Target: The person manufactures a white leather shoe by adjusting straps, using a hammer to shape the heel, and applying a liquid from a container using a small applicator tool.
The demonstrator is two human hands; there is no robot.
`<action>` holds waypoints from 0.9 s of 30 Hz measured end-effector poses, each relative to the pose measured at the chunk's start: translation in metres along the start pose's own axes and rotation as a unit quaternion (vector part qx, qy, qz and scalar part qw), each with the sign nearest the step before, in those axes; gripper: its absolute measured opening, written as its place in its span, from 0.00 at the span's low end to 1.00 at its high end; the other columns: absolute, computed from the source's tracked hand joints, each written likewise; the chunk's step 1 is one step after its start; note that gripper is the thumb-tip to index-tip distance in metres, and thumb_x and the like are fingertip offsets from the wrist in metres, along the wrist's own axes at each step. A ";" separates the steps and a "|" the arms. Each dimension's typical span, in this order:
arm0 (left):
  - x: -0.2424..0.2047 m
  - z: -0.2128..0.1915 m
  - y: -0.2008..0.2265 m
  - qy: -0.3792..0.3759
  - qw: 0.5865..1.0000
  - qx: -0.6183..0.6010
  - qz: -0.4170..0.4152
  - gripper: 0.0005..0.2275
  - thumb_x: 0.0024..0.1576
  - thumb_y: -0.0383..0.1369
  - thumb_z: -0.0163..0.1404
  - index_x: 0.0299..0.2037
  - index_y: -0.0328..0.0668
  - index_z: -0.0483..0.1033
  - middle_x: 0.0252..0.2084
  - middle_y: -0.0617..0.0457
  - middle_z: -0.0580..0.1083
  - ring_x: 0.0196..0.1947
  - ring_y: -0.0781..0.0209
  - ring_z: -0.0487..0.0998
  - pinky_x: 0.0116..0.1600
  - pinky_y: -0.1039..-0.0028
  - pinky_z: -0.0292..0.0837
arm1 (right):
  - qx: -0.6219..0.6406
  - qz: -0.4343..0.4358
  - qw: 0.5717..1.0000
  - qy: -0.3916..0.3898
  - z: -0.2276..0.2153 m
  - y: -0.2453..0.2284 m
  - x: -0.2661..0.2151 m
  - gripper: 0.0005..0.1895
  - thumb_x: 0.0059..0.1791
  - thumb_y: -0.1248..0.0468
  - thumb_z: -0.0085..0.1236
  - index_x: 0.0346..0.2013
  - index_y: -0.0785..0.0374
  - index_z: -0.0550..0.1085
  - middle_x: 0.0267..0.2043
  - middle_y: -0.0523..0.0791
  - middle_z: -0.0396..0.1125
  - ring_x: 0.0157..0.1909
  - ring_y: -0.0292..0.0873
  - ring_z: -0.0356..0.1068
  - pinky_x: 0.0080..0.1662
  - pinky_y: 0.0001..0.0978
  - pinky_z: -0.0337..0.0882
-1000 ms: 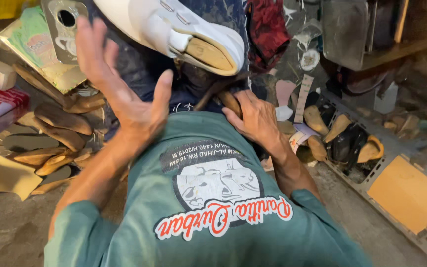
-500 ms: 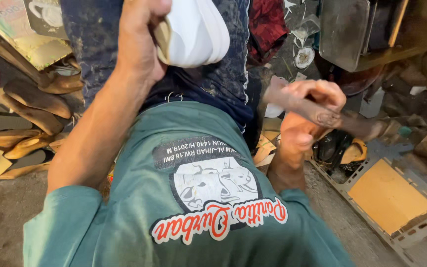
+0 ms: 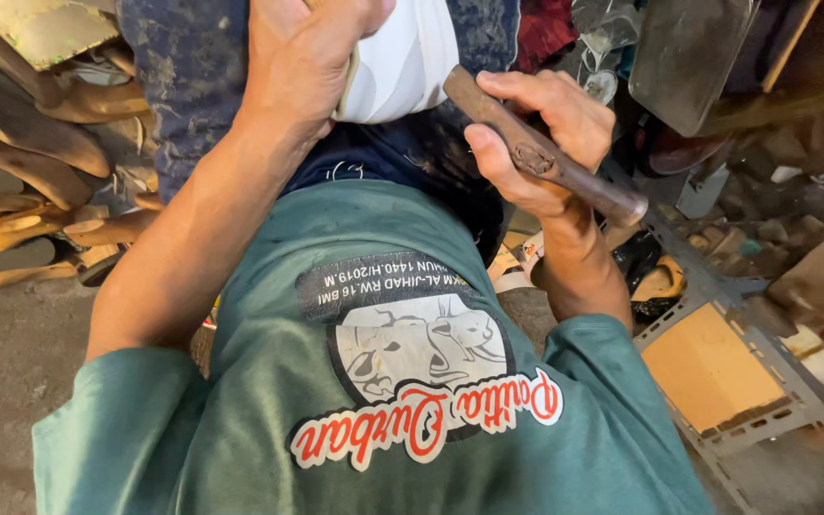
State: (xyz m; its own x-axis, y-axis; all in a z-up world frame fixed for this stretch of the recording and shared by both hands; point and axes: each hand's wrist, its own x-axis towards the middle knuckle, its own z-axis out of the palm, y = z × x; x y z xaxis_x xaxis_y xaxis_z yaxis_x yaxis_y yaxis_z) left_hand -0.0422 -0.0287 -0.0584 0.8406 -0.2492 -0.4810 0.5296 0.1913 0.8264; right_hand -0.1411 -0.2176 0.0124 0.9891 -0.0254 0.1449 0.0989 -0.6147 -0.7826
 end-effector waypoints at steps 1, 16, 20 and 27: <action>0.001 -0.001 -0.003 0.000 1.000 -0.002 -0.002 0.15 0.53 0.25 0.57 0.24 0.54 0.60 0.25 0.67 0.60 0.28 0.76 0.57 0.33 0.75 0.55 | -0.003 -0.016 1.000 -0.012 0.001 0.002 0.005 0.16 0.52 0.60 0.61 0.45 0.72 0.76 0.39 0.53 0.75 0.28 0.46 0.66 0.38 0.37 0.66; 0.003 0.003 -0.006 0.005 0.999 -0.001 0.034 0.10 0.51 0.26 0.56 0.31 0.50 0.65 0.30 0.63 0.65 0.31 0.71 0.63 0.39 0.72 0.65 | -0.022 -0.103 0.980 -0.170 -0.004 0.034 0.034 0.13 0.56 0.60 0.64 0.45 0.70 0.78 0.28 0.49 0.72 0.24 0.46 0.67 0.35 0.40 0.63; -0.001 0.000 -0.014 -0.002 0.999 0.034 0.011 0.16 0.53 0.25 0.55 0.25 0.52 0.56 0.26 0.65 0.57 0.28 0.72 0.54 0.34 0.72 0.54 | -0.011 -0.116 0.973 -0.199 -0.006 0.048 0.040 0.15 0.56 0.58 0.64 0.44 0.71 0.81 0.24 0.45 0.68 0.23 0.44 0.67 0.35 0.39 0.65; 0.012 -0.003 -0.047 0.018 0.999 0.013 0.030 0.17 0.51 0.21 0.57 0.22 0.53 0.60 0.23 0.66 0.59 0.27 0.74 0.55 0.32 0.72 0.52 | -0.050 -0.109 0.968 -0.220 -0.012 0.037 0.056 0.10 0.56 0.61 0.70 0.44 0.67 0.83 0.28 0.42 0.69 0.29 0.41 0.67 0.36 0.33 0.64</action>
State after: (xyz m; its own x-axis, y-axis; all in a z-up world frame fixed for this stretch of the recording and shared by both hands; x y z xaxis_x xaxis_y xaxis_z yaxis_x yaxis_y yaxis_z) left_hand -0.0570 -0.0375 -0.1038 0.8741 -0.2044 -0.4406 0.4760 0.1806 0.8607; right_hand -0.0839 -0.2516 -0.0011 0.8986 0.4387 0.0110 0.3214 -0.6408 -0.6972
